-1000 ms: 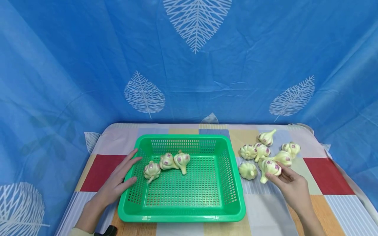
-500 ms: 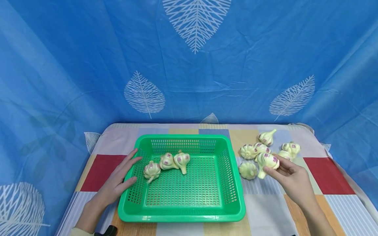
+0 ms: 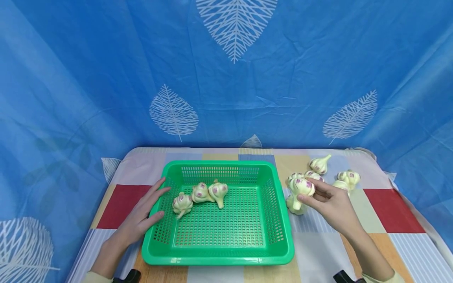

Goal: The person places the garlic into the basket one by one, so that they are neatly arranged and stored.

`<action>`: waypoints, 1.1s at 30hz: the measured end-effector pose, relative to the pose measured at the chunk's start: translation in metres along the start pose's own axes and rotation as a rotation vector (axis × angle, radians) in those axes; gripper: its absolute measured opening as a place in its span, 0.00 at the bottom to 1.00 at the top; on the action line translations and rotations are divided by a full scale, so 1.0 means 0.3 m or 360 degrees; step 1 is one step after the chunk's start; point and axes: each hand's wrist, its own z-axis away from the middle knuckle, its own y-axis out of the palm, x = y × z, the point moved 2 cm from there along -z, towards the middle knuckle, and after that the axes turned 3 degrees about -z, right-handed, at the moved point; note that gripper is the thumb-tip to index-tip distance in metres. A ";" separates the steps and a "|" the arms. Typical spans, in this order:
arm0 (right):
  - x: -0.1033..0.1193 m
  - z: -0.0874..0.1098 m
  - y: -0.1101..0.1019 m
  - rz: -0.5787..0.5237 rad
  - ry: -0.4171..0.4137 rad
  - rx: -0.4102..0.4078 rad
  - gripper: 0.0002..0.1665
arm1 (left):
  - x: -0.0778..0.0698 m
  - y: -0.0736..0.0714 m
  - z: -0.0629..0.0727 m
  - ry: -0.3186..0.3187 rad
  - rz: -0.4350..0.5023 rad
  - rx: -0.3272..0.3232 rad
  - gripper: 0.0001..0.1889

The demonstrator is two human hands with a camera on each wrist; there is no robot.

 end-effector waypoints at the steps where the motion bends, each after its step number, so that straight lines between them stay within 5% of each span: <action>1: 0.003 -0.007 0.011 -0.0007 -0.0011 0.0020 0.38 | 0.002 0.000 0.000 0.0000 -0.0001 0.0002 0.34; 18: 0.041 -0.164 0.172 -0.0059 -0.0198 0.0465 0.38 | -0.005 0.002 -0.011 0.0020 -0.0011 -0.0003 0.35; 26: 0.081 -0.261 0.274 0.0439 -0.0496 0.0773 0.38 | -0.005 0.000 -0.003 0.0012 -0.0005 -0.0009 0.34; 33: 0.102 -0.317 0.374 0.0711 -0.0594 0.1067 0.36 | -0.005 0.003 0.001 0.0000 0.0000 0.0000 0.34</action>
